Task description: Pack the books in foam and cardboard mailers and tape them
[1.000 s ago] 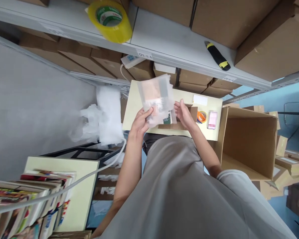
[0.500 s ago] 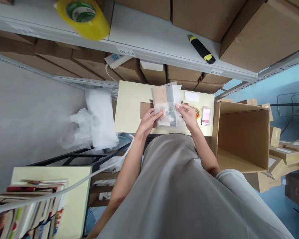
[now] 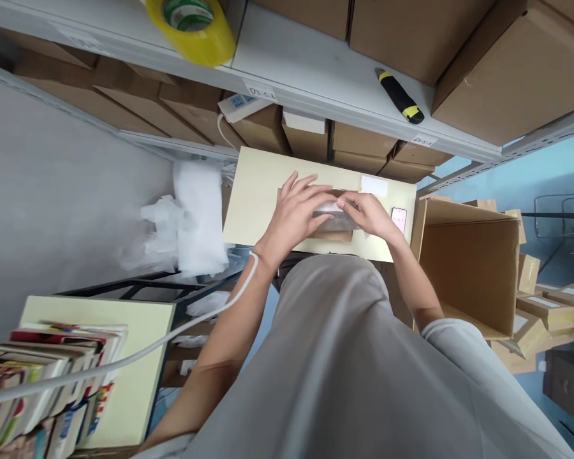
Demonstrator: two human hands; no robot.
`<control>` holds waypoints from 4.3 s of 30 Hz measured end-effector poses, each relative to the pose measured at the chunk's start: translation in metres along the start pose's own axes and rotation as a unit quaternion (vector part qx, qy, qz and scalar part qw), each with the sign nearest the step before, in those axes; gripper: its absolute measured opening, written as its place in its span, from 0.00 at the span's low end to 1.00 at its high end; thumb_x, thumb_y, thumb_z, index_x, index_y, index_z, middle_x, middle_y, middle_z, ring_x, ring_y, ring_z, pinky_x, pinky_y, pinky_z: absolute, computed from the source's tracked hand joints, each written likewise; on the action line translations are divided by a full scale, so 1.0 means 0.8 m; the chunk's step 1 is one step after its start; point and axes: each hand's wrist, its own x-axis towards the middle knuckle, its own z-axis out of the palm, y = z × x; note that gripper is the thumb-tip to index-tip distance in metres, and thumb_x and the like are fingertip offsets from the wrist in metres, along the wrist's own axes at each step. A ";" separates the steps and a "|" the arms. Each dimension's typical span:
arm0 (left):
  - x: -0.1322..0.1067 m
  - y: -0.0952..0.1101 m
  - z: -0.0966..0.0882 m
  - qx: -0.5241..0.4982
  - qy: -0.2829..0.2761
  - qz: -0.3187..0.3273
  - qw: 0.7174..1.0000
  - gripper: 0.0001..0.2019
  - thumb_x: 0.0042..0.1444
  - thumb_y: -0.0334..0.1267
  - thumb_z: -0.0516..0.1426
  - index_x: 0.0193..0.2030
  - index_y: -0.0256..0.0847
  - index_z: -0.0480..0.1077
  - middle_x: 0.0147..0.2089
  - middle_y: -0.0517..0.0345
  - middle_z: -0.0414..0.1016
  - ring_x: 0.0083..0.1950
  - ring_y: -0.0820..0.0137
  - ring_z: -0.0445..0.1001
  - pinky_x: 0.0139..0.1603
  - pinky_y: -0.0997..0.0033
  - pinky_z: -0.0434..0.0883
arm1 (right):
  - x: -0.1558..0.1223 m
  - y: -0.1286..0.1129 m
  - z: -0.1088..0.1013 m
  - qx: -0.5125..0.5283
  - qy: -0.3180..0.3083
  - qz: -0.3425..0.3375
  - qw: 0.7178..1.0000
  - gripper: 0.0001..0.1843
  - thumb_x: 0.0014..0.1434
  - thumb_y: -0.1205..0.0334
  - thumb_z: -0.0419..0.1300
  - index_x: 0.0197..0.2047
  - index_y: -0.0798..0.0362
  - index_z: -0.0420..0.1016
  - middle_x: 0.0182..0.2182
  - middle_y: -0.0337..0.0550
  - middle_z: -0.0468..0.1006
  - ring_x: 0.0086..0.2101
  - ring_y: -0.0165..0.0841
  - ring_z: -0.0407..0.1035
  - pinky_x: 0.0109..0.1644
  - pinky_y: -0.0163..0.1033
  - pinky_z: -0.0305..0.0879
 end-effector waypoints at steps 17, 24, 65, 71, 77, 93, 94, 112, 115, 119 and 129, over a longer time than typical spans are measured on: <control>-0.007 -0.014 0.007 -0.095 -0.034 -0.059 0.993 0.15 0.65 0.53 0.72 0.49 0.46 0.86 0.50 0.49 0.84 0.58 0.49 0.79 0.70 0.50 0.71 | -0.019 -0.004 0.000 -0.006 -0.044 0.021 0.999 0.20 0.78 0.47 0.59 0.43 0.49 0.88 0.31 0.38 0.83 0.31 0.35 0.67 0.40 0.39 0.57; -0.005 -0.010 -0.003 -0.135 -0.023 -0.080 0.987 0.18 0.70 0.57 0.65 0.40 0.45 0.86 0.41 0.52 0.84 0.45 0.58 0.79 0.54 0.61 0.75 | -0.024 -0.005 -0.009 -0.049 -0.024 0.038 0.998 0.12 0.71 0.47 0.72 0.49 0.46 0.90 0.40 0.41 0.89 0.37 0.40 0.76 0.44 0.41 0.64; -0.011 -0.050 -0.001 -0.248 0.032 -0.176 0.952 0.18 0.59 0.53 0.74 0.46 0.43 0.85 0.44 0.52 0.86 0.50 0.57 0.81 0.58 0.61 0.77 | -0.054 0.051 0.020 0.028 0.103 0.013 0.994 0.22 0.74 0.34 0.67 0.52 0.43 0.89 0.52 0.49 0.89 0.52 0.48 0.82 0.60 0.51 0.76; -0.024 -0.062 -0.011 -0.181 0.042 -0.121 0.975 0.08 0.64 0.45 0.71 0.44 0.45 0.87 0.48 0.51 0.86 0.51 0.59 0.81 0.58 0.60 0.77 | -0.048 0.049 0.014 -0.012 0.091 0.017 0.996 0.23 0.77 0.35 0.64 0.54 0.44 0.87 0.54 0.50 0.88 0.50 0.46 0.82 0.57 0.48 0.76; -0.022 -0.067 -0.023 -0.106 0.032 -0.102 0.989 0.11 0.69 0.37 0.61 0.45 0.45 0.88 0.53 0.53 0.88 0.58 0.59 0.84 0.64 0.58 0.79 | -0.027 0.060 0.019 0.017 0.131 -0.045 0.990 0.27 0.76 0.31 0.64 0.52 0.46 0.86 0.50 0.48 0.87 0.49 0.45 0.81 0.58 0.49 0.77; 0.001 -0.156 0.039 0.060 -0.063 -0.099 0.991 0.15 0.69 0.35 0.61 0.57 0.43 0.87 0.59 0.47 0.87 0.64 0.48 0.82 0.72 0.47 0.75 | 0.007 0.144 0.080 -0.119 0.089 -0.003 0.989 0.19 0.83 0.47 0.57 0.59 0.50 0.83 0.55 0.54 0.88 0.54 0.51 0.82 0.59 0.50 0.78; 0.000 -0.167 0.048 0.061 -0.073 -0.101 0.990 0.15 0.68 0.34 0.61 0.56 0.43 0.87 0.59 0.47 0.88 0.64 0.48 0.83 0.72 0.47 0.76 | 0.009 0.148 0.085 -0.134 0.071 0.015 0.988 0.18 0.83 0.51 0.57 0.60 0.51 0.83 0.57 0.55 0.88 0.55 0.51 0.82 0.59 0.50 0.78; -0.021 -0.194 0.148 0.221 -0.157 -0.127 0.954 0.22 0.74 0.29 0.47 0.53 0.34 0.85 0.61 0.29 0.82 0.70 0.41 0.72 0.72 0.38 0.65 | 0.033 0.143 0.139 -0.395 -0.081 0.100 0.910 0.26 0.77 0.75 0.48 0.64 0.65 0.84 0.61 0.70 0.81 0.65 0.56 0.67 0.72 0.59 0.61; -0.026 -0.187 0.150 0.231 -0.143 -0.141 0.952 0.22 0.77 0.31 0.47 0.58 0.34 0.83 0.68 0.31 0.79 0.74 0.41 0.69 0.72 0.40 0.64 | 0.030 0.137 0.146 -0.398 -0.075 0.126 0.905 0.28 0.77 0.76 0.46 0.69 0.68 0.80 0.65 0.72 0.79 0.68 0.56 0.66 0.72 0.59 0.62; -0.033 -0.176 0.144 0.236 -0.143 -0.148 0.950 0.25 0.76 0.30 0.45 0.68 0.35 0.78 0.66 0.30 0.80 0.74 0.41 0.69 0.72 0.38 0.65 | 0.021 0.128 0.150 -0.388 -0.061 0.149 0.908 0.32 0.76 0.76 0.45 0.76 0.68 0.74 0.68 0.74 0.77 0.71 0.56 0.65 0.73 0.59 0.62; -0.117 -0.159 0.089 0.157 0.158 -0.316 0.922 0.32 0.75 0.50 0.59 0.80 0.40 0.67 0.74 0.27 0.74 0.79 0.34 0.66 0.77 0.27 0.61 | -0.071 0.173 0.091 -0.194 0.244 0.182 0.932 0.29 0.81 0.48 0.51 0.71 0.57 0.79 0.63 0.70 0.81 0.64 0.60 0.72 0.71 0.69 0.69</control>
